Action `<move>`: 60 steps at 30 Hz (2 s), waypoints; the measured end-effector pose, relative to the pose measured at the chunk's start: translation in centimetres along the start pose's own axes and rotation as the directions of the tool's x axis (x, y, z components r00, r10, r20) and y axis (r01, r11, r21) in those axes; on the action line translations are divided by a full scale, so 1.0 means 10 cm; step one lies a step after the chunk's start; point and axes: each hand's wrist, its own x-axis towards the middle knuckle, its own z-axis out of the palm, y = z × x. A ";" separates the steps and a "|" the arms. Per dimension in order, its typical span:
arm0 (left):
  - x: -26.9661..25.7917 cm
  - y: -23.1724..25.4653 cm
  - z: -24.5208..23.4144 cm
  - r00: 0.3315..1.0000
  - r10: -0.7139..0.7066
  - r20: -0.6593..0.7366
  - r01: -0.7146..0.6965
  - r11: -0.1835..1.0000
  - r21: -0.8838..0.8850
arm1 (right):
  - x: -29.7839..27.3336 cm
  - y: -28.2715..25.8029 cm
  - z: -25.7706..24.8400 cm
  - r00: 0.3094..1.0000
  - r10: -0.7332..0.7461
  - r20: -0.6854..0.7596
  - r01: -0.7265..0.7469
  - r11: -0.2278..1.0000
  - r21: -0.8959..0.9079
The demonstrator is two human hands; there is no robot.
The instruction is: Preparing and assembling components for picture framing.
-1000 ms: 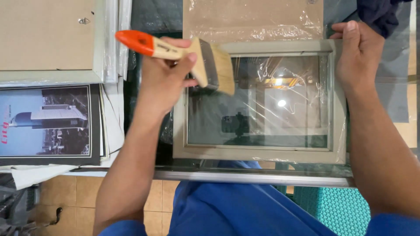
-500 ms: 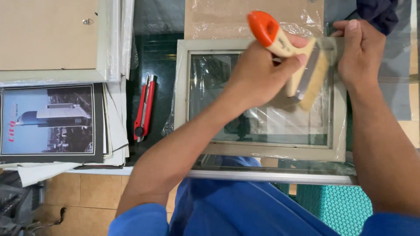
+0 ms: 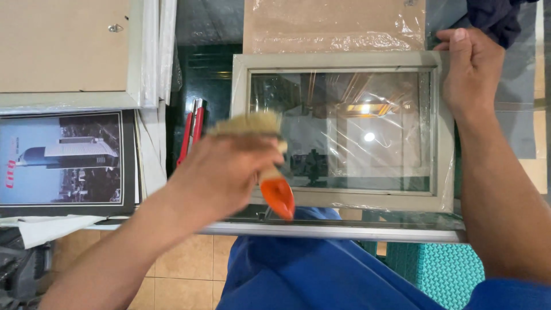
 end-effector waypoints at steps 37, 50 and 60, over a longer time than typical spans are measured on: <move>0.84 0.18 0.78 0.884 0.366 -0.289 -0.353 0.930 0.099 | 0.06 -0.08 0.01 0.998 0.057 0.016 -0.057 0.998 -0.005; 1.25 0.34 0.42 0.817 0.264 -0.513 -0.338 0.940 -0.055 | 0.11 -0.10 0.00 0.997 0.077 0.032 -0.078 0.996 0.044; 0.82 0.90 0.42 0.930 0.256 0.266 -0.192 0.951 -0.242 | 0.13 -0.18 0.03 0.991 0.134 0.000 -0.134 0.991 0.027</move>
